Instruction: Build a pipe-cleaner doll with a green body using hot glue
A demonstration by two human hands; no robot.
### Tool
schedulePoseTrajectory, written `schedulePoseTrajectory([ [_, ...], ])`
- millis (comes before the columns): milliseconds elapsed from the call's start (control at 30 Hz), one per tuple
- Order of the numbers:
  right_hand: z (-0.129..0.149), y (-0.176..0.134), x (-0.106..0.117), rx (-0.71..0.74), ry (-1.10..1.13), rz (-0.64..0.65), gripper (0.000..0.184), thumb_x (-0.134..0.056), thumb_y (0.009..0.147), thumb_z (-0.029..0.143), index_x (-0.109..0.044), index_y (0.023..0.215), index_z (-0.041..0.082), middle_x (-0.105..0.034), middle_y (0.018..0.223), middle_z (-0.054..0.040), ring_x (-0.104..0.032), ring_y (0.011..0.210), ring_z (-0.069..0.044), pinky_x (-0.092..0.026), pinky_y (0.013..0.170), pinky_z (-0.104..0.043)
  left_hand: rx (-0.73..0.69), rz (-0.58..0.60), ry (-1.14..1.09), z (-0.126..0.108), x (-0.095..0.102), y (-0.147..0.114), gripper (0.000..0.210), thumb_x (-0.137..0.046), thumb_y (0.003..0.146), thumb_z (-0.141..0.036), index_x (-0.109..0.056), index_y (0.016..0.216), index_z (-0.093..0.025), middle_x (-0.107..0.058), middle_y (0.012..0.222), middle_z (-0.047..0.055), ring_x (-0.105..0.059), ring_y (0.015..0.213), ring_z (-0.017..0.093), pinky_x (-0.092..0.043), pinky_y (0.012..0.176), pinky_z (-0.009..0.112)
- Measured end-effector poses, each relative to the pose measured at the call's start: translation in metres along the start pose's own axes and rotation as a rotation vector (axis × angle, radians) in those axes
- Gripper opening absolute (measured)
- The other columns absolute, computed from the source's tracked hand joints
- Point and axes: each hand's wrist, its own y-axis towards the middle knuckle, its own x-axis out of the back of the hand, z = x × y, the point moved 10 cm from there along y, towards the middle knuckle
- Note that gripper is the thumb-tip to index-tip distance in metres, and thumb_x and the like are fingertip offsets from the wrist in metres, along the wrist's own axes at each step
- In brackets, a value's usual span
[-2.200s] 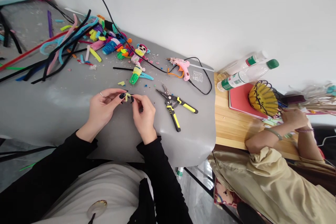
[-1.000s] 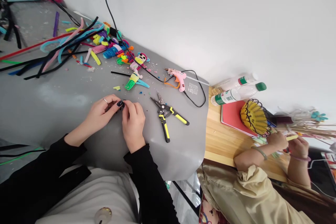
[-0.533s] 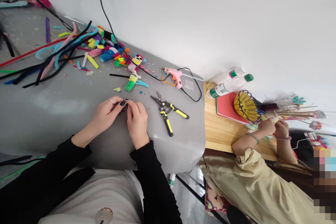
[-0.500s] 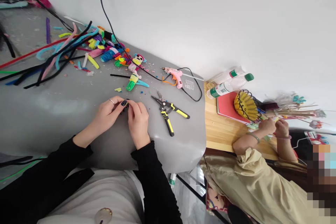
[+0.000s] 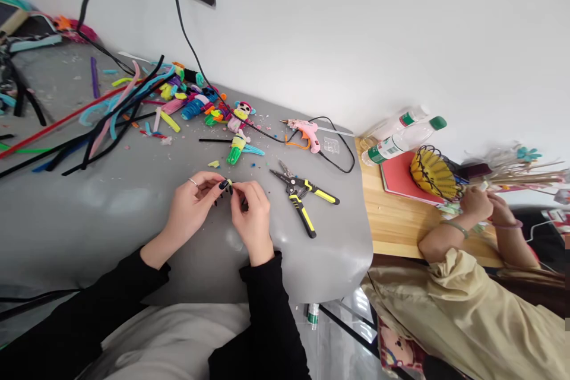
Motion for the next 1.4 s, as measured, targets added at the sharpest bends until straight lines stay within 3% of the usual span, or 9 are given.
schedulePoseTrajectory([
  [133, 0.009, 0.0, -0.002, 0.079, 0.009, 0.041, 0.02, -0.05, 0.101, 0.012, -0.068, 0.105, 0.02, -0.07, 0.092, -0.0044, -0.062, 0.082, -0.015, -0.05, 0.069, -0.027, 0.04, -0.004, -0.097, 0.004, 0.001, 0.0, 0.024, -0.073, 0.085, -0.04, -0.077, 0.095, -0.018, -0.078, 0.083, 0.006, -0.069, 0.068, 0.017, -0.056, 0.06, 0.026],
  [400, 0.014, -0.004, -0.006, 0.177, -0.011, 0.103, 0.024, -0.049, 0.102, 0.012, -0.069, 0.113, 0.021, -0.07, 0.104, -0.008, -0.064, 0.095, -0.018, -0.055, 0.081, -0.032, 0.033, -0.147, -0.265, 0.007, 0.011, 0.003, 0.014, -0.085, 0.071, -0.03, -0.079, 0.077, -0.018, -0.075, 0.069, 0.002, -0.066, 0.058, 0.014, -0.056, 0.053, 0.024],
  [667, 0.01, -0.006, -0.011, 0.206, -0.083, 0.103, 0.032, -0.044, 0.106, 0.012, -0.07, 0.121, 0.022, -0.068, 0.104, -0.0094, -0.064, 0.095, -0.019, -0.056, 0.082, -0.032, 0.073, -0.27, -0.28, 0.008, 0.015, -0.003, 0.017, -0.088, 0.066, -0.031, -0.081, 0.077, -0.019, -0.08, 0.074, 0.004, -0.071, 0.06, 0.016, -0.063, 0.061, 0.029],
  [833, 0.008, -0.005, -0.007, 0.144, 0.008, 0.093, 0.029, -0.046, 0.106, 0.013, -0.07, 0.121, 0.022, -0.07, 0.106, -0.0077, -0.066, 0.096, -0.017, -0.056, 0.084, -0.03, 0.071, -0.275, -0.283, 0.01, 0.017, -0.004, 0.017, -0.09, 0.068, -0.032, -0.081, 0.078, -0.021, -0.077, 0.073, 0.002, -0.07, 0.061, 0.015, -0.062, 0.063, 0.028],
  [1033, 0.007, -0.004, -0.001, 0.102, 0.053, 0.025, 0.019, -0.052, 0.104, 0.013, -0.067, 0.109, 0.022, -0.071, 0.098, -0.0046, -0.066, 0.09, -0.015, -0.055, 0.075, -0.028, -0.013, -0.239, -0.229, 0.002, 0.018, -0.004, 0.012, -0.089, 0.074, -0.032, -0.081, 0.077, -0.024, -0.076, 0.08, 0.001, -0.068, 0.076, 0.016, -0.056, 0.064, 0.025],
  [1400, 0.011, 0.0, 0.004, 0.093, 0.063, 0.009, 0.017, -0.055, 0.101, 0.01, -0.065, 0.107, 0.022, -0.072, 0.093, -0.0017, -0.065, 0.081, -0.013, -0.052, 0.068, -0.027, 0.112, -0.138, -0.191, 0.012, 0.013, 0.0, 0.019, -0.089, 0.076, -0.04, -0.083, 0.084, -0.023, -0.078, 0.077, 0.003, -0.068, 0.066, 0.016, -0.057, 0.06, 0.027],
])
